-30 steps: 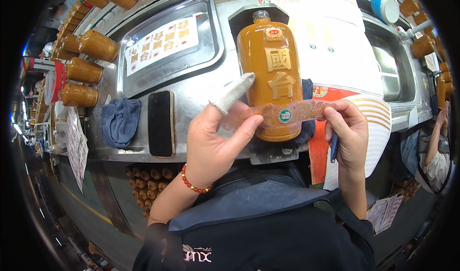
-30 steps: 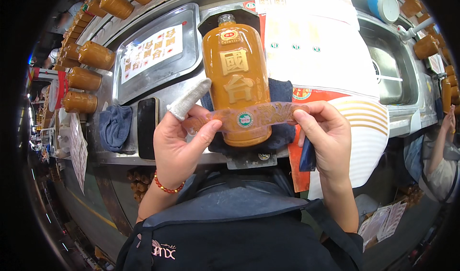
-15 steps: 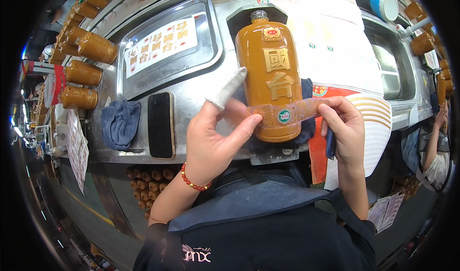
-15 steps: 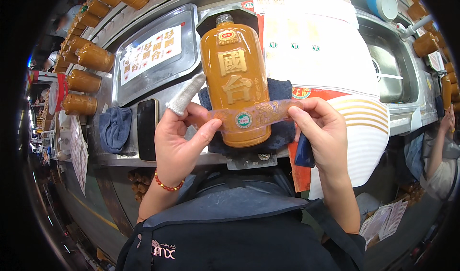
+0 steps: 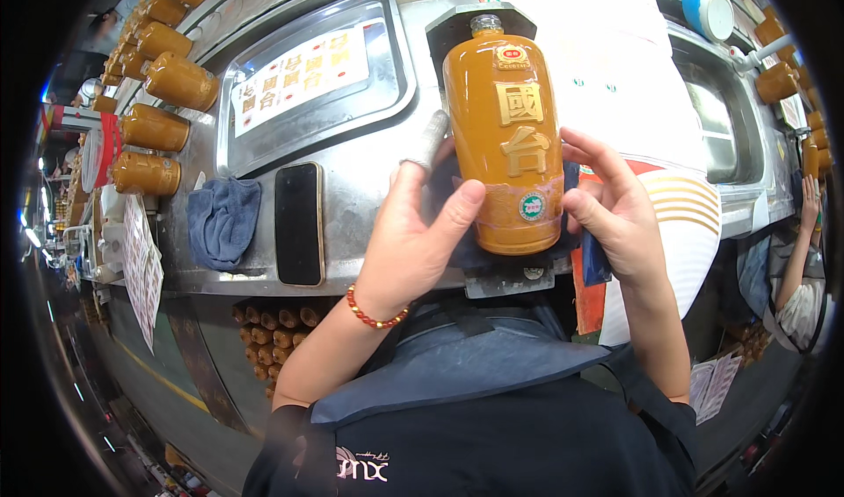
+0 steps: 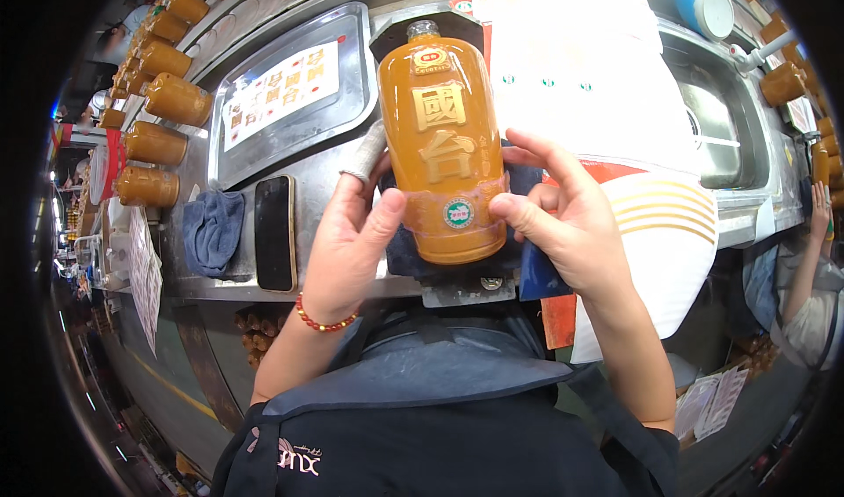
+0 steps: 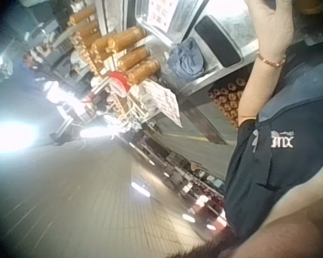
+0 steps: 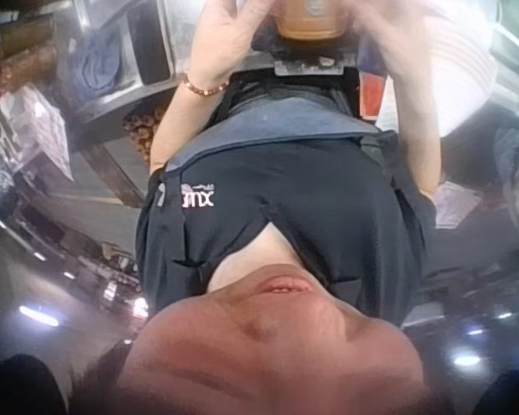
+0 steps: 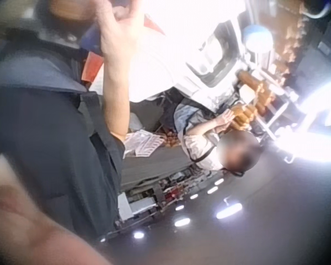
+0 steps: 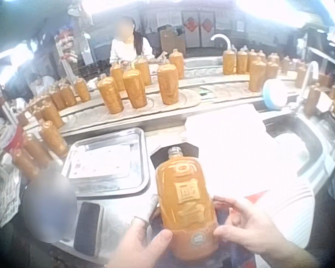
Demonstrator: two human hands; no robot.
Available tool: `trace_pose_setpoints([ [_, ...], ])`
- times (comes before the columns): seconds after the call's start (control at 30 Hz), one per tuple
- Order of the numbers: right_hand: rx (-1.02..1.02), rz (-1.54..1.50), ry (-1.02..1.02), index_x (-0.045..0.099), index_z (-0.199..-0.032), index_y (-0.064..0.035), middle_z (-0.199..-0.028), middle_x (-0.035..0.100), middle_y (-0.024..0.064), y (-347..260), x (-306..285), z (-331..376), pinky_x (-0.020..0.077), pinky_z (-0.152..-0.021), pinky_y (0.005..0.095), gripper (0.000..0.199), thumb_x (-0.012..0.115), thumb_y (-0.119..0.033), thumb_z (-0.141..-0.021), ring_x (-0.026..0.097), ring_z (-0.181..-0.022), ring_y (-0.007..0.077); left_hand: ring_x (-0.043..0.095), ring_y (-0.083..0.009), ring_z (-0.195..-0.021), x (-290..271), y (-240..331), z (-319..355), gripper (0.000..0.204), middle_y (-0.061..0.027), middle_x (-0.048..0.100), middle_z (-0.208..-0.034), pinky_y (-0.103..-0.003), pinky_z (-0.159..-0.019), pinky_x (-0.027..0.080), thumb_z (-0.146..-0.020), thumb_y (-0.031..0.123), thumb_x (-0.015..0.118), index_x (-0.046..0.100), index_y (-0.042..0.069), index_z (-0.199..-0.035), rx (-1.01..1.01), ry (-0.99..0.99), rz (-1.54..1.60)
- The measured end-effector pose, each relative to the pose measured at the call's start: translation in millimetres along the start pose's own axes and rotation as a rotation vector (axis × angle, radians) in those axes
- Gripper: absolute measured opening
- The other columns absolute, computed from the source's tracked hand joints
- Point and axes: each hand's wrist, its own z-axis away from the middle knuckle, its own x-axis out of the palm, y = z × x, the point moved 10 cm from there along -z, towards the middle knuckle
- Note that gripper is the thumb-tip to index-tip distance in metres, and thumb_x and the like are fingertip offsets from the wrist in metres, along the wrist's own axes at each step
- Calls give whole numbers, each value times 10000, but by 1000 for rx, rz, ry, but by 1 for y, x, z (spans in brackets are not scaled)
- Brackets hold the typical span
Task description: The person holds a brown bottle and applies a small red sticker and a larger transparent label to its surface. They smooth the labels with a blue cloth and rotate the bottle to inspect the placement. The person then places the bottle on a conveyor belt and picks up another bottle to repeat the process.
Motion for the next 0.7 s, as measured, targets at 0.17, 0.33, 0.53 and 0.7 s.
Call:
trace_pose_setpoints([
  [0.17,84,-80,-45,493,-1495,16,-1378,586,130,8,5,-6,508,-694,211,659,795,-82,-917,612,-785,47,506,-232,-1252,6,-6,3,659,-160,550,-1344,-384,-1118,386,-1006,303,722,468,-54,-1499,-26,11,13],
  [0.33,101,-108,-68,498,-1494,7,-1363,591,102,12,5,-8,503,-701,215,657,797,-94,-917,634,-823,51,500,-205,-1195,6,-7,3,660,-139,545,-1309,-360,-1081,400,-1008,309,721,463,-40,-1506,-5,23,20],
  [0.53,118,-100,-68,502,-1493,2,-1359,591,92,14,3,-8,500,-699,211,653,796,-98,-918,639,-834,52,493,-199,-1192,7,-9,4,647,-134,540,-1323,-350,-1081,393,-1015,302,710,459,-27,-1512,-12,20,7],
  [0.7,112,-111,-86,484,-1508,3,-1365,582,108,12,4,-7,506,-696,210,688,806,-101,-909,624,-802,47,483,-209,-1243,5,-12,4,670,-140,533,-1363,-362,-1108,375,-1013,317,711,445,-25,-1524,-7,11,39],
])
